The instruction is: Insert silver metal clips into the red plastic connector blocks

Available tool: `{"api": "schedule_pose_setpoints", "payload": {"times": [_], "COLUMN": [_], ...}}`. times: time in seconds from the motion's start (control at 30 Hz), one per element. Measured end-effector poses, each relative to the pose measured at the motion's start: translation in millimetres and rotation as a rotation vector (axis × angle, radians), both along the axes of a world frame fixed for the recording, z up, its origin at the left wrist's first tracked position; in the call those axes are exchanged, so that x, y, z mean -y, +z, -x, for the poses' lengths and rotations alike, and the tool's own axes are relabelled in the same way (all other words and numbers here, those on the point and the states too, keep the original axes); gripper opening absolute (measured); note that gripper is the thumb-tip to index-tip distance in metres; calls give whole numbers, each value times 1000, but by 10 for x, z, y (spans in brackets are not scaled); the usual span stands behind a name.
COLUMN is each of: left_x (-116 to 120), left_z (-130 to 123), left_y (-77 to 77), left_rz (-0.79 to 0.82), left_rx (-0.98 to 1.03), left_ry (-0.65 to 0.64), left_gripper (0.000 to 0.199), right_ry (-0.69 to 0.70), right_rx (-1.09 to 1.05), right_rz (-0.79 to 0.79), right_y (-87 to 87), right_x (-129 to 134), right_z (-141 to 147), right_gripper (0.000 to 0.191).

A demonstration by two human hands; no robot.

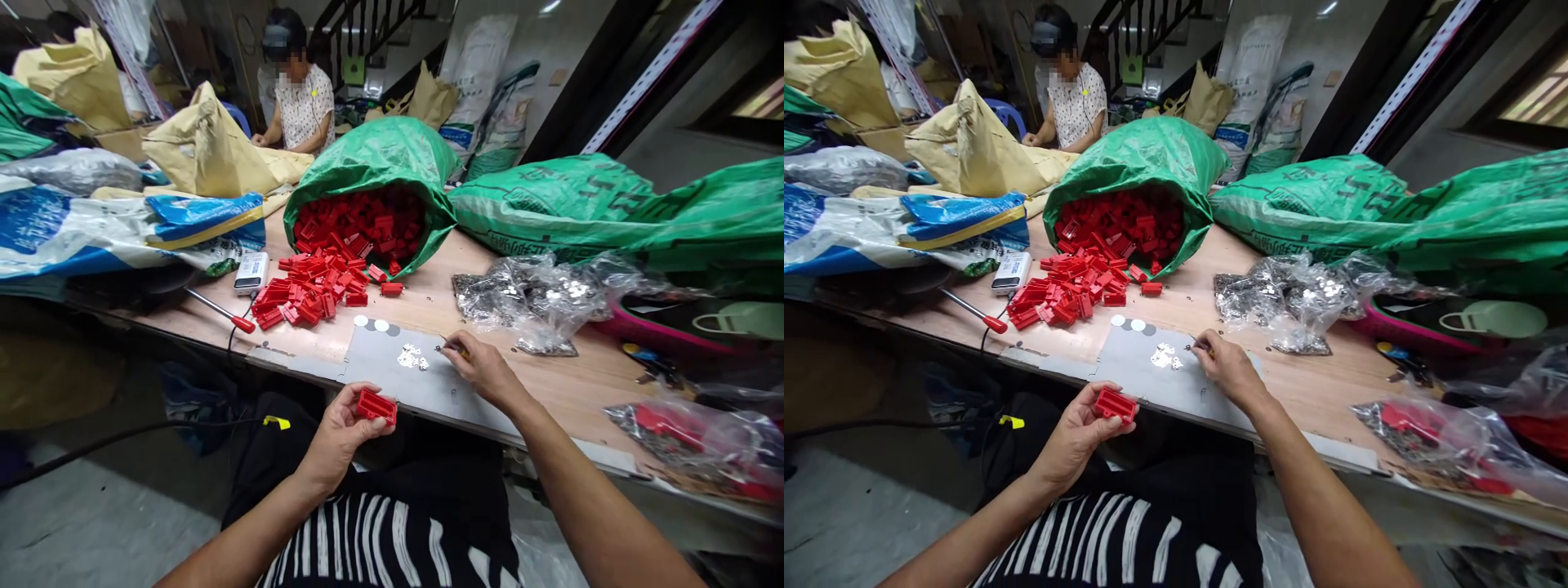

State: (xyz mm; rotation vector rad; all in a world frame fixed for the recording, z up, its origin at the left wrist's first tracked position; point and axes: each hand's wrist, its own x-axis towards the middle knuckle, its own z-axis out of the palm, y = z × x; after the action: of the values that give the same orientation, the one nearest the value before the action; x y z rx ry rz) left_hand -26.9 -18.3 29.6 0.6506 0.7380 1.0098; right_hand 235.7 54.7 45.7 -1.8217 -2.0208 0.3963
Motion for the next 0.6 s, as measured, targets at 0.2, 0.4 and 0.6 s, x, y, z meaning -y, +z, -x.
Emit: {"api": "schedule_pose_setpoints", "payload": {"times": [0.2,0.4,0.6], "left_x": [-9,-17,-48], "left_z": [-5,9,23], "left_y": [-34,-53,18], "left_rz": [-243,-296,89], "left_rx": [-304,-322,192], "left_ry": [144,98,-178], "left_gripper": [34,39,57], "right_ry": [174,220,297], "right_rx": [-330,-487,-472], "right_rz": [34,93,49], "right_y": [99,134,178], "right_x": [385,602,591], "right_z": [456,741,827], "right_gripper": [19,19,11]}}
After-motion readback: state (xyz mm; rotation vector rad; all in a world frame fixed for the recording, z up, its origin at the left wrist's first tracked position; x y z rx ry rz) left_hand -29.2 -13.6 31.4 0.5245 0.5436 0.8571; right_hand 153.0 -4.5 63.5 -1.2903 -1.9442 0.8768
